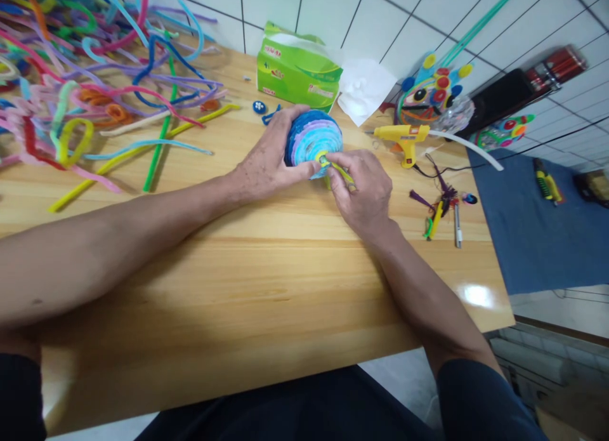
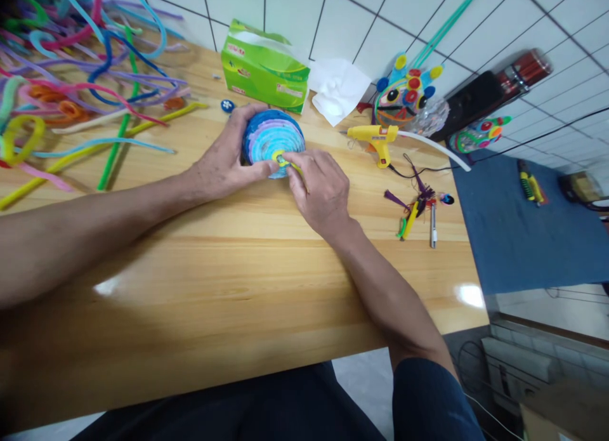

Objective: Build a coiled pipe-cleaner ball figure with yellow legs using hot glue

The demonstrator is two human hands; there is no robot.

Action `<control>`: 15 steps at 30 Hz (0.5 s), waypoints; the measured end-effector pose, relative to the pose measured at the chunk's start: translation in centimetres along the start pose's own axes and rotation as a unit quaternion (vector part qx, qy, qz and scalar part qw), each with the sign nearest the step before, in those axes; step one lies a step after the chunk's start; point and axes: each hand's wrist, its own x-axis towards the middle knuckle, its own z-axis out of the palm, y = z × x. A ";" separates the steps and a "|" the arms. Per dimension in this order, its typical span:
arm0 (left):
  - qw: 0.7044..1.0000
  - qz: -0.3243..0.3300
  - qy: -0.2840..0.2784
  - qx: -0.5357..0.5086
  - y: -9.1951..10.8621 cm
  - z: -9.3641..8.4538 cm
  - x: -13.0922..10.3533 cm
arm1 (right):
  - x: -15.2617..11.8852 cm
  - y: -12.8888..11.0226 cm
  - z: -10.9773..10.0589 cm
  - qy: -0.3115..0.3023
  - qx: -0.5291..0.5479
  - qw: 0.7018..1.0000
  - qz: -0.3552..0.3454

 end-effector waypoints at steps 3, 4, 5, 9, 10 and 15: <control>1.000 -0.005 -0.009 0.005 0.2 -0.1 0.0 | 0.0 0.0 0.0 0.004 -0.011 1.000 -0.009; 1.000 -0.003 -0.008 0.007 0.2 -0.1 0.0 | -0.1 0.0 0.1 0.004 -0.016 1.000 -0.009; 1.000 0.000 -0.004 0.009 0.1 0.0 0.0 | -0.1 0.0 0.1 0.004 -0.021 1.000 -0.008; 1.000 0.011 0.020 0.016 0.1 0.3 -0.1 | -0.2 -0.1 0.4 0.014 -0.029 0.999 -0.007; 1.000 0.014 0.020 0.016 0.1 0.3 -0.2 | -0.2 -0.1 0.4 0.019 -0.031 0.999 -0.005; 1.000 0.013 0.017 0.005 0.2 0.4 -0.1 | -0.1 -0.1 0.8 0.036 -0.025 0.999 0.011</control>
